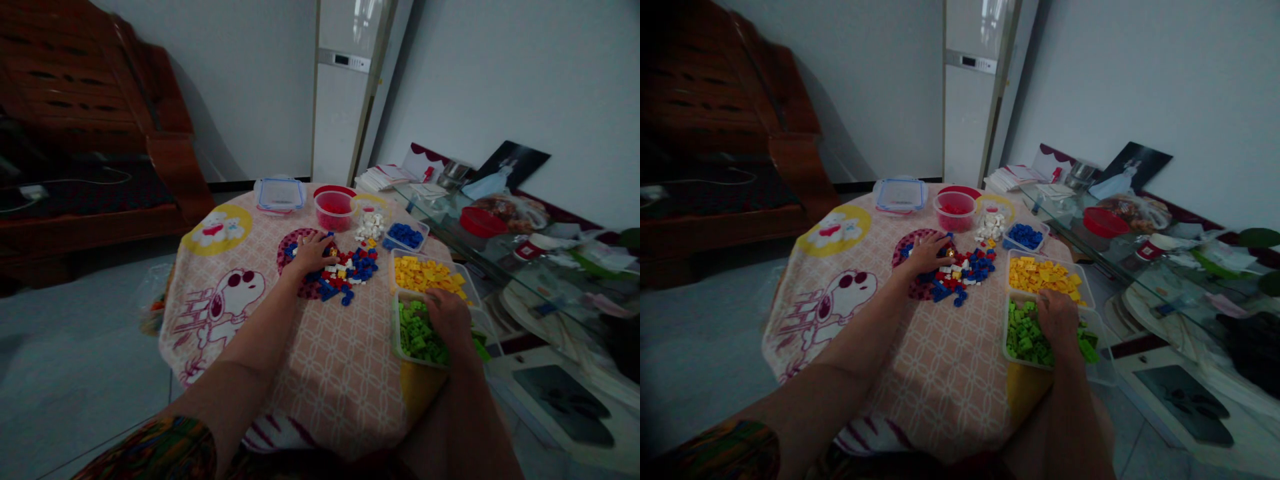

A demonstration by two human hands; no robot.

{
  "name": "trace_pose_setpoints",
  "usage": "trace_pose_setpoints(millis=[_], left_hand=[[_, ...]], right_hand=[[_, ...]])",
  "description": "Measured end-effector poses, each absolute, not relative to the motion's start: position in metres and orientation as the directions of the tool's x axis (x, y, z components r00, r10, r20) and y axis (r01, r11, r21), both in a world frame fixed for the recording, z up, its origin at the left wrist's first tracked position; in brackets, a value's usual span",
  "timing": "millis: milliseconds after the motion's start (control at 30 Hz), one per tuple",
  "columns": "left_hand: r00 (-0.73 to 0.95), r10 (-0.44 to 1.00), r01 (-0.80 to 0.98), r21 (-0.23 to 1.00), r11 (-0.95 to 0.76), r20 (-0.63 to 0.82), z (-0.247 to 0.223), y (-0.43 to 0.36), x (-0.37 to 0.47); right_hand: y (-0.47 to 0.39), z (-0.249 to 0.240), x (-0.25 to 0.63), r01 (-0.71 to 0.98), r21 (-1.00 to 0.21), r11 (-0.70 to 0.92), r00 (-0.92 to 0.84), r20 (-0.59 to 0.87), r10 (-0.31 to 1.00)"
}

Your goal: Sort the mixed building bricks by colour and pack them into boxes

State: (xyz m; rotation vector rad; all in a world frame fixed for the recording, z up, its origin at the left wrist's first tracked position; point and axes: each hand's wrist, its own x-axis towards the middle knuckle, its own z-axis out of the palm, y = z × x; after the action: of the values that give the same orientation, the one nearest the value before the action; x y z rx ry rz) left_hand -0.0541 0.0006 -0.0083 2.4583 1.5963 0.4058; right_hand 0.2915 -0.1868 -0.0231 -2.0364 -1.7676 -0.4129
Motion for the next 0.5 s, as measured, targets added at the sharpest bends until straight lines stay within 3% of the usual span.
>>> trace_pose_setpoints(millis=[300,500], left_hand=[[0.428,0.904,0.851,0.33,-0.408,0.013,0.001,0.002,-0.061],[0.074,0.978,0.88,0.449,-0.157,0.198,-0.007,0.026,-0.1]], right_hand=[[-0.187,-0.025,0.294,0.989,-0.104,-0.108,0.145,0.469,0.872],[-0.187,-0.023,0.292,0.987,-0.108,-0.122,0.158,0.463,0.872]])
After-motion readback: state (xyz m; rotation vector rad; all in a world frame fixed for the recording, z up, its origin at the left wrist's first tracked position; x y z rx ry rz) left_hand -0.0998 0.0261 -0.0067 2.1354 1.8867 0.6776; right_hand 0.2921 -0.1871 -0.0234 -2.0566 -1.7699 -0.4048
